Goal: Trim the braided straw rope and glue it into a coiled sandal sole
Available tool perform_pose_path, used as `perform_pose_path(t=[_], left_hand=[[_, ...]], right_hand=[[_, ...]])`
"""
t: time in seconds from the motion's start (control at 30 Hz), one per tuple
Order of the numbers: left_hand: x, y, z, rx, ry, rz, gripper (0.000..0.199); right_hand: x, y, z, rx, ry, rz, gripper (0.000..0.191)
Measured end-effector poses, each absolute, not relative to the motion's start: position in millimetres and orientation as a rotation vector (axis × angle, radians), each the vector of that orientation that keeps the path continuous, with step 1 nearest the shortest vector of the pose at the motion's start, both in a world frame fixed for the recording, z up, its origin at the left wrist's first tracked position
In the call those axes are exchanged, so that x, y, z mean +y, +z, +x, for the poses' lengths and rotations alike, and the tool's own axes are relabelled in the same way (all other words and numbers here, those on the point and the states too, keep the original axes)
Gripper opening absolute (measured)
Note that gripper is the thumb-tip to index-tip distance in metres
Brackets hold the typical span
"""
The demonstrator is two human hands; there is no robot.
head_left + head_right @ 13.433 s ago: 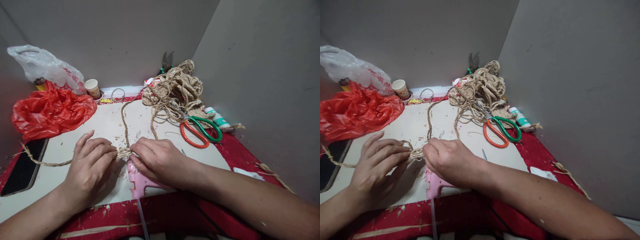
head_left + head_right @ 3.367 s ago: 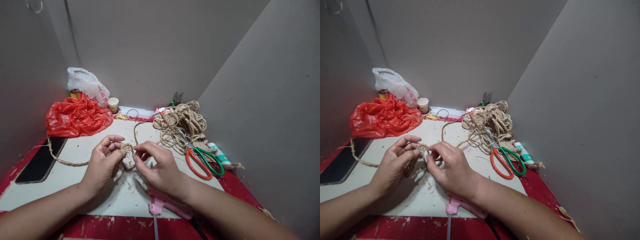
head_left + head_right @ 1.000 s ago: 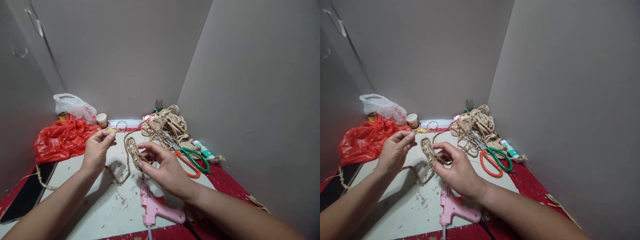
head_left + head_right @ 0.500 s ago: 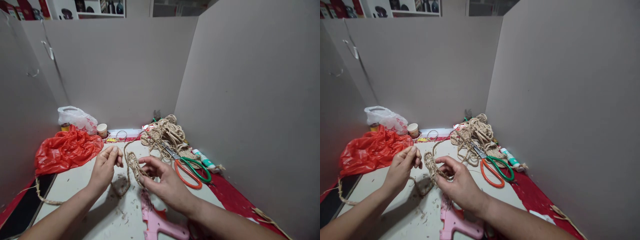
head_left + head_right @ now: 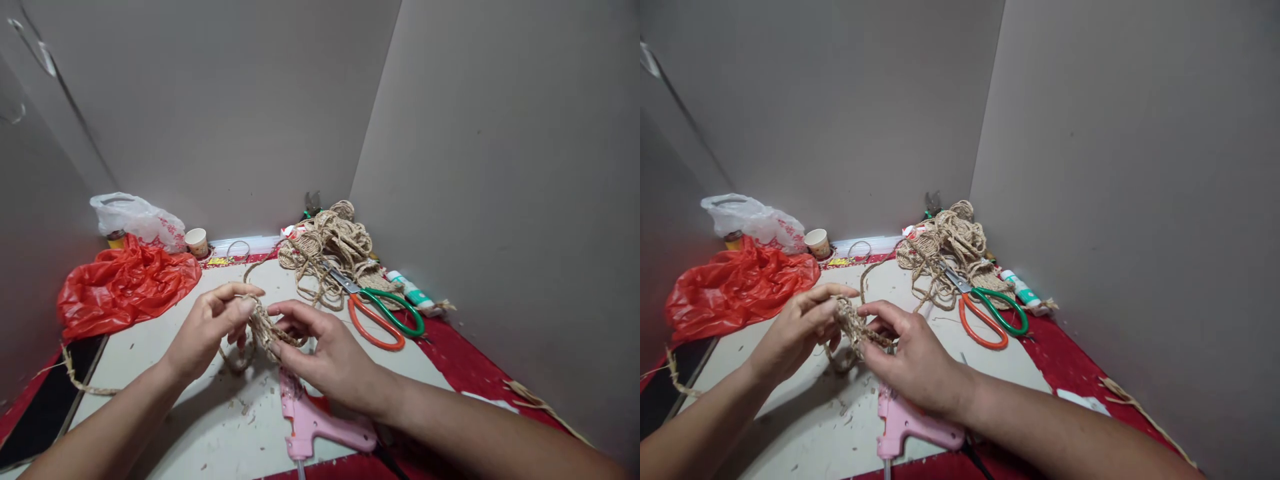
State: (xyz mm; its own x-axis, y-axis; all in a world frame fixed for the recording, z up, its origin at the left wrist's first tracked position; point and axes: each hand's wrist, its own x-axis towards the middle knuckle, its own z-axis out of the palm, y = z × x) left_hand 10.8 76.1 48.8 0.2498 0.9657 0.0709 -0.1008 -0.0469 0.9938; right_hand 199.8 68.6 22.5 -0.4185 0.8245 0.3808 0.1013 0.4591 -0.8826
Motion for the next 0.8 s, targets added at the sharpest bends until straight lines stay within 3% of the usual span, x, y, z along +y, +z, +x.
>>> perform_pose_path(t=[0.4, 0.67, 0.8], left_hand=[[72.3, 33.3, 16.1, 1.025, 1.122, 1.339, 0.013], [77.4, 33.1, 16.5, 0.980, 1.089, 1.231, 0.034], [78.4, 30.2, 17.3, 0.954, 1.094, 1.288, 0.014]], right_hand=[[66.5, 21.6, 201.7, -1.925, 0.875, -0.752, 0.032], [68.6, 15.6, 201.4, -1.882, 0.837, -0.808, 0.033], [71.1, 15.6, 201.0, -1.863, 0.841, -0.811, 0.031]])
